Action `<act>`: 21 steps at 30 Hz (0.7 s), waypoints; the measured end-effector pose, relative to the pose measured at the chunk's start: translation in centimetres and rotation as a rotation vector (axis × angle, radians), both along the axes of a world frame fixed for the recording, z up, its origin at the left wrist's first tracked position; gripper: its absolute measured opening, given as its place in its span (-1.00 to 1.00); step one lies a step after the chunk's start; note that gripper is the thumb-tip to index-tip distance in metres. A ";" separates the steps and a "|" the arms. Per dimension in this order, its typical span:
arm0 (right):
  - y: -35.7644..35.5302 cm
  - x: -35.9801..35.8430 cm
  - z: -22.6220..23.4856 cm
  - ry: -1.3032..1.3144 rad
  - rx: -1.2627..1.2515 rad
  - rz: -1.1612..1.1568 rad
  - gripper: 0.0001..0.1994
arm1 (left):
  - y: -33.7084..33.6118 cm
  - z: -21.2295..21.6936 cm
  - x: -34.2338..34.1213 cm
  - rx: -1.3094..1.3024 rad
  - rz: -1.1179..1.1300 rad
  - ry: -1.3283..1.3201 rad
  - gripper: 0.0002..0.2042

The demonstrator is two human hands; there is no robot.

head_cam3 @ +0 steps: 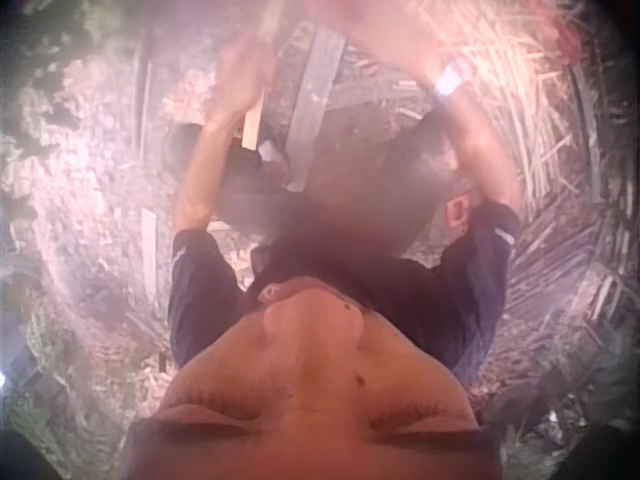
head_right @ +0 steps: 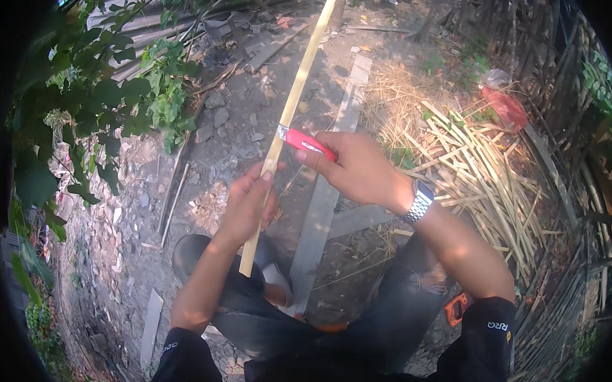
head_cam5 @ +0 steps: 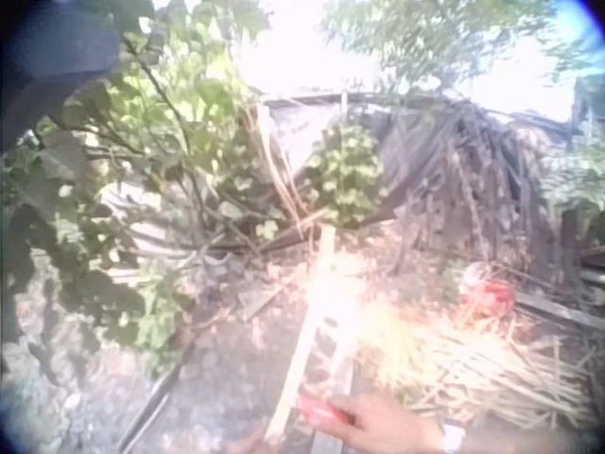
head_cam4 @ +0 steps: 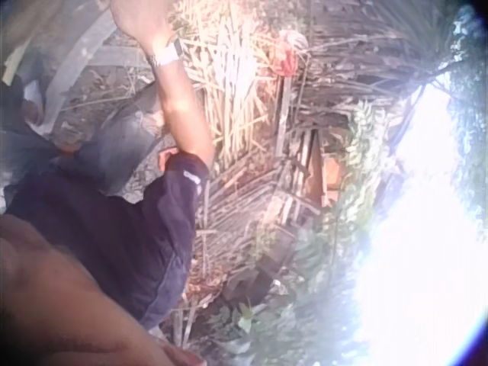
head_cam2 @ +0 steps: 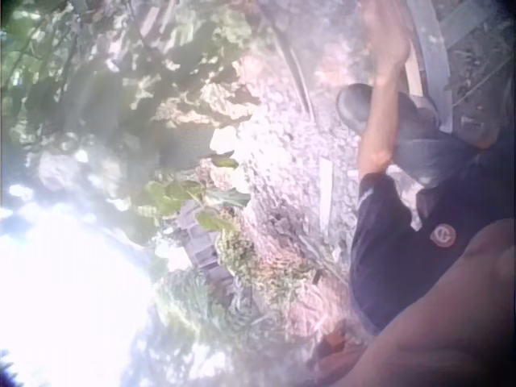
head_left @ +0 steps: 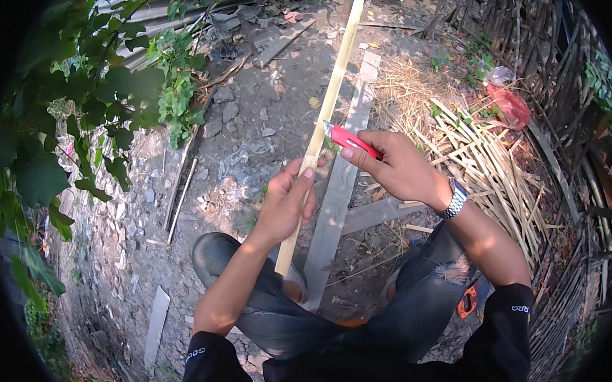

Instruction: The person sits on a small stool outdoors and uses a red utility knife to shave thin strips from a long bamboo stick. They hold the stick with their left hand and scrape along its length with the knife in their right hand, occasionally rotating the stick to work on different sides.

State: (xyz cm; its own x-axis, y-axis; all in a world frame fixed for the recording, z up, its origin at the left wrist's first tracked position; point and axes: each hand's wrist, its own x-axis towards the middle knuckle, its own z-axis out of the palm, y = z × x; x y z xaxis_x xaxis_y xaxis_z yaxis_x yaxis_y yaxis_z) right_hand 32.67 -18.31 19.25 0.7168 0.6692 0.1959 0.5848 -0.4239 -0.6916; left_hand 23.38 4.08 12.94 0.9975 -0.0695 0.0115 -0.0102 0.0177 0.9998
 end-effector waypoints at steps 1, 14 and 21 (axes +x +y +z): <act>0.3 0.4 -0.8 0.030 -0.001 0.020 -0.51 | 0.1 -0.7 0.0 0.011 0.027 0.001 -0.64; 0.6 -0.4 -7.0 0.123 -0.284 0.068 -0.54 | -0.4 -3.1 0.4 0.013 -0.038 0.194 -0.61; 0.3 3.7 -8.4 -0.071 -0.379 -0.147 -0.48 | 0.1 -4.1 0.4 -0.202 -0.115 0.329 -0.60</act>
